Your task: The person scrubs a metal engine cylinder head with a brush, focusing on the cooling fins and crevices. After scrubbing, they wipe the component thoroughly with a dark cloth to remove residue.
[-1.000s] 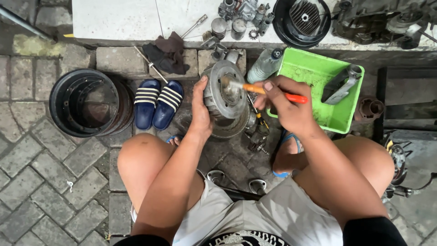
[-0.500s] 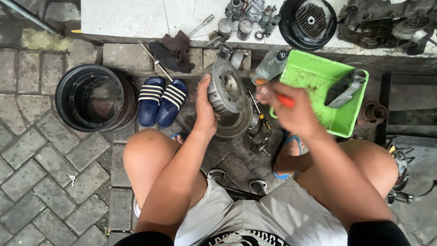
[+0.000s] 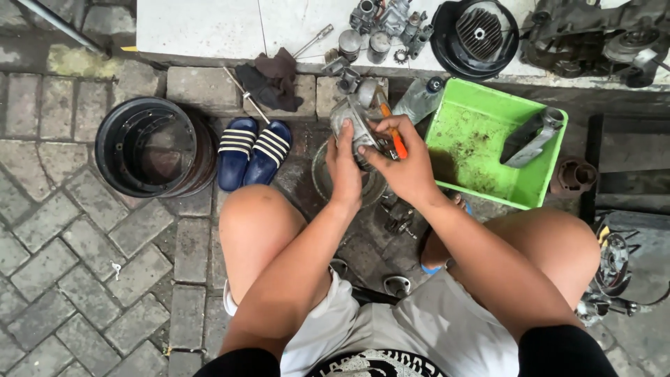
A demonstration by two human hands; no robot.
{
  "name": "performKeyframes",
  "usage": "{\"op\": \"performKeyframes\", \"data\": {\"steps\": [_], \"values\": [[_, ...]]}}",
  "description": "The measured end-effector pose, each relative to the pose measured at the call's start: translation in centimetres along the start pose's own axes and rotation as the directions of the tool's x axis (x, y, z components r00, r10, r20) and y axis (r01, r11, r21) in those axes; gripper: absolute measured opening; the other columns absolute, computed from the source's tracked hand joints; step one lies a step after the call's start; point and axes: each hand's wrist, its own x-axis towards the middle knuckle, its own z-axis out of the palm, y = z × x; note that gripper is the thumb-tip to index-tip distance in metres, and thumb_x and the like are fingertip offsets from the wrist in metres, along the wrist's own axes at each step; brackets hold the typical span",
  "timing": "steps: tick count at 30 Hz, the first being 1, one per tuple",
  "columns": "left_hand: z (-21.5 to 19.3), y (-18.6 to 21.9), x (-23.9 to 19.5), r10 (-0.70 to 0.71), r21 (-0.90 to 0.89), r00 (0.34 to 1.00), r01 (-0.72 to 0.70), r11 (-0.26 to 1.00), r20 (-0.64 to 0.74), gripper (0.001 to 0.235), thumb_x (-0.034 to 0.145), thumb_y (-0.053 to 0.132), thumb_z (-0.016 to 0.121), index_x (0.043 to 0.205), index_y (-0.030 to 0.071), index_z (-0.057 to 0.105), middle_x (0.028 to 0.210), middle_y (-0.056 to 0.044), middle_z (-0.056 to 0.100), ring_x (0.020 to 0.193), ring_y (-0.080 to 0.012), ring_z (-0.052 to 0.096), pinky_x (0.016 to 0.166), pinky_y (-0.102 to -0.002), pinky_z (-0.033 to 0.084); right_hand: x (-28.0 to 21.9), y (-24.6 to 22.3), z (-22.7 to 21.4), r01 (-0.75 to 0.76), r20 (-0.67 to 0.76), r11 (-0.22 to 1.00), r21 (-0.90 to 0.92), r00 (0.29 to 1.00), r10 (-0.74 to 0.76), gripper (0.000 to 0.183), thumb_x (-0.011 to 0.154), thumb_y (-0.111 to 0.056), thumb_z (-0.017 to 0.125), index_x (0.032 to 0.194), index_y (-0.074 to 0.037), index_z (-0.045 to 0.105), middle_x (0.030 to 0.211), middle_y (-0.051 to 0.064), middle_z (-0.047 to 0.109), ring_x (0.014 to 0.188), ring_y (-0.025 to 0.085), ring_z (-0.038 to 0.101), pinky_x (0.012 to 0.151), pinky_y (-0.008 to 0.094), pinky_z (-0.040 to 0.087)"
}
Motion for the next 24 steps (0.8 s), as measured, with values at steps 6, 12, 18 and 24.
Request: {"op": "performKeyframes", "data": {"steps": [6,12,18,24], "values": [[-0.7,-2.5,0.9,0.076,0.057,0.996,-0.074,0.996,-0.042,0.087,0.080,0.062,0.077,0.142,0.007,0.052,0.137,-0.021,0.057,0.134,-0.0325,0.054,0.114,-0.048,0.043,1.0,3.2,-0.5,-0.046,0.019,0.987,0.152,0.999,0.044,0.036,0.088,0.009,0.076,0.116,-0.002,0.055,0.117,0.019,0.072,0.119,0.025,0.066,0.104,0.041,0.052],[0.2,-1.5,0.6,0.132,-0.033,0.989,-0.135,0.990,-0.071,0.092,0.083,0.059,0.075,0.149,0.003,0.044,0.149,-0.027,0.046,0.144,-0.0382,0.043,0.119,-0.051,0.036,2.2,2.4,-0.8,-0.051,0.180,0.975,0.215,0.984,0.011,0.044,0.086,0.019,0.062,0.123,-0.002,0.050,0.124,0.025,0.070,0.125,0.030,0.062,0.109,0.046,0.047],[-0.9,-2.4,1.2,0.211,-0.049,0.974,-0.215,0.975,-0.076,0.084,0.090,0.057,0.071,0.148,0.003,0.045,0.144,-0.025,0.050,0.140,-0.0355,0.046,0.115,-0.054,0.038,1.9,-0.1,0.4,0.073,0.135,0.993,-0.093,0.989,-0.060,0.065,0.071,-0.003,0.089,0.123,-0.011,0.051,0.119,0.020,0.072,0.120,0.036,0.066,0.104,0.047,0.049],[-1.1,-2.1,2.3,0.200,-0.128,0.975,-0.186,0.974,0.101,0.061,0.098,0.059,0.059,0.143,0.018,0.052,0.150,-0.011,0.042,0.140,-0.0287,0.042,0.117,-0.052,0.039,1.5,-1.4,0.8,-0.068,0.187,0.898,-0.434,0.969,0.163,0.069,0.074,-0.027,0.084,0.125,-0.027,0.037,0.127,0.018,0.069,0.115,0.046,0.066,0.101,0.057,0.051]]}}
